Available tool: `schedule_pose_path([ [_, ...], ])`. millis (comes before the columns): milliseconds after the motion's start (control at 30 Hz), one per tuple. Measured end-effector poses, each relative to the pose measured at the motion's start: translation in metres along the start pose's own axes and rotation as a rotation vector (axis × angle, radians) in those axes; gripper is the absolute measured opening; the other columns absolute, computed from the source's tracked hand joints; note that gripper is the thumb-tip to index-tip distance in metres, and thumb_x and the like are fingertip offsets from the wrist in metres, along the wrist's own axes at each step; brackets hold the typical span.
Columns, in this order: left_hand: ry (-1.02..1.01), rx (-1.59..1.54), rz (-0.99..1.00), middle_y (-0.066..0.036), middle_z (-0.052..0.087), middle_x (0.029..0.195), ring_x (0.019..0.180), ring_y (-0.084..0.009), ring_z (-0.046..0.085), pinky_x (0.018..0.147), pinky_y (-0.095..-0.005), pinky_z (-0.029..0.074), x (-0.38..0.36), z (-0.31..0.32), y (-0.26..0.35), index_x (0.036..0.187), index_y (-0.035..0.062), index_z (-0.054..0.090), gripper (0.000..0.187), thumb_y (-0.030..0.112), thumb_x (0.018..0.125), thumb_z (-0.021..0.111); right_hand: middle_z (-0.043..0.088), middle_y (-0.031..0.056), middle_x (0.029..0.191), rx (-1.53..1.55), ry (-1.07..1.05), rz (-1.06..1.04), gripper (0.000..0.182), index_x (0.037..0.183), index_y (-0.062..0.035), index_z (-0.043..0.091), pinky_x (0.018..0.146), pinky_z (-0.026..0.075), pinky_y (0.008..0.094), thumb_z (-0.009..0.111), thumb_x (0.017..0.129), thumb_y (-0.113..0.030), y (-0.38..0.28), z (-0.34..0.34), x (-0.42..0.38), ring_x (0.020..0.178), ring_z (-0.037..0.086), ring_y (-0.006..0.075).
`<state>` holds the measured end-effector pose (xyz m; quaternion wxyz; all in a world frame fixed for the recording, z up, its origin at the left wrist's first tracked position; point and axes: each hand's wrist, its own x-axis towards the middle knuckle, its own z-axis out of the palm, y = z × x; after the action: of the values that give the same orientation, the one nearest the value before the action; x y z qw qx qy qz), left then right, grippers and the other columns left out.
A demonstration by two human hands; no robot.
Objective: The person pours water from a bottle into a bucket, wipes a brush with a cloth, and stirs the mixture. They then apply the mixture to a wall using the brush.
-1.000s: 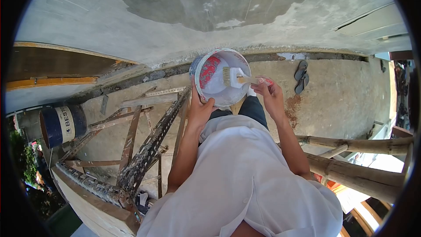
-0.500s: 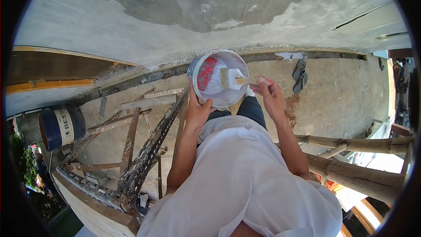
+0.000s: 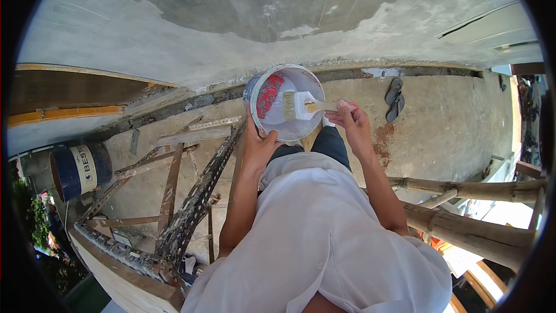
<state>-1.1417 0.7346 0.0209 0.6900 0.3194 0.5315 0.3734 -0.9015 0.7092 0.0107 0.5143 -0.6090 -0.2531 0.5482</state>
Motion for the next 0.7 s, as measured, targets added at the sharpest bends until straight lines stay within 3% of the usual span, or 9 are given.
schedule_pose_path([
  [100, 0.007, 0.019, -0.017, -0.012, 0.036, 0.150, 0.131, -0.0297, 0.049, 0.092, -0.0440, 0.059, -0.0016, 0.0015, 0.0043, 0.159, 0.0257, 0.005, 0.091, -0.014, 0.088, 0.046, 0.070, 0.0156, 0.104, -0.210, -0.022, -0.109, 0.038, 0.120, 0.0068, 0.058, 0.084, 0.057, 0.0309, 0.055, 0.104, -0.028, -0.0018, 0.0005, -0.0028, 0.094, 0.071, 0.0220],
  [200, -0.002, 0.024, -0.008, -0.015, 0.037, 0.151, 0.127, -0.0290, 0.051, 0.087, -0.0400, 0.059, -0.0004, -0.0004, 0.0010, 0.160, 0.0275, -0.001, 0.099, -0.015, 0.086, 0.047, 0.070, 0.0154, 0.104, -0.039, -0.003, -0.019, 0.039, 0.120, 0.0071, 0.059, 0.084, 0.057, 0.0307, 0.055, 0.104, -0.028, -0.0026, 0.0003, -0.0015, 0.094, 0.071, 0.0213],
  [300, 0.015, 0.042, -0.019, -0.014, 0.038, 0.151, 0.126, -0.0289, 0.052, 0.086, -0.0397, 0.059, -0.0024, 0.0019, 0.0025, 0.160, 0.0286, -0.001, 0.099, -0.015, 0.086, 0.048, 0.070, 0.0162, 0.104, -0.188, -0.032, -0.141, 0.039, 0.120, 0.0074, 0.058, 0.084, 0.057, 0.0313, 0.055, 0.104, -0.028, -0.0064, 0.0036, -0.0065, 0.094, 0.071, 0.0219],
  [400, -0.015, 0.020, -0.005, -0.014, 0.038, 0.151, 0.126, -0.0288, 0.052, 0.086, -0.0393, 0.059, -0.0017, 0.0021, 0.0010, 0.160, 0.0300, -0.002, 0.100, -0.014, 0.086, 0.048, 0.070, 0.0163, 0.104, 0.002, 0.002, 0.002, 0.039, 0.120, 0.0080, 0.058, 0.084, 0.057, 0.0311, 0.056, 0.103, -0.027, -0.0052, 0.0006, -0.0034, 0.095, 0.071, 0.0217],
  [500, -0.004, 0.036, -0.010, -0.014, 0.037, 0.152, 0.126, -0.0290, 0.051, 0.086, -0.0394, 0.059, -0.0023, 0.0040, -0.0001, 0.160, 0.0306, -0.002, 0.100, -0.014, 0.086, 0.048, 0.070, 0.0170, 0.105, -0.174, -0.026, -0.138, 0.039, 0.121, 0.0084, 0.057, 0.084, 0.058, 0.0313, 0.056, 0.103, -0.026, -0.0031, 0.0010, -0.0057, 0.095, 0.071, 0.0223],
  [600, -0.039, 0.018, -0.028, -0.013, 0.034, 0.153, 0.127, -0.0291, 0.051, 0.088, -0.0405, 0.059, -0.0023, 0.0051, -0.0011, 0.160, 0.0312, -0.003, 0.100, -0.014, 0.087, 0.048, 0.069, 0.0171, 0.105, 0.000, 0.001, -0.008, 0.039, 0.121, 0.0083, 0.057, 0.084, 0.058, 0.0311, 0.056, 0.103, -0.026, -0.0045, -0.0018, -0.0037, 0.095, 0.071, 0.0219],
  [700, -0.033, 0.031, -0.028, -0.013, 0.033, 0.154, 0.127, -0.0287, 0.051, 0.090, -0.0417, 0.058, -0.0036, 0.0064, -0.0040, 0.159, 0.0319, -0.003, 0.099, -0.013, 0.087, 0.048, 0.070, 0.0174, 0.105, -0.151, -0.011, -0.105, 0.039, 0.120, 0.0084, 0.057, 0.083, 0.058, 0.0313, 0.055, 0.104, -0.027, -0.0058, 0.0015, -0.0075, 0.094, 0.071, 0.0220],
])
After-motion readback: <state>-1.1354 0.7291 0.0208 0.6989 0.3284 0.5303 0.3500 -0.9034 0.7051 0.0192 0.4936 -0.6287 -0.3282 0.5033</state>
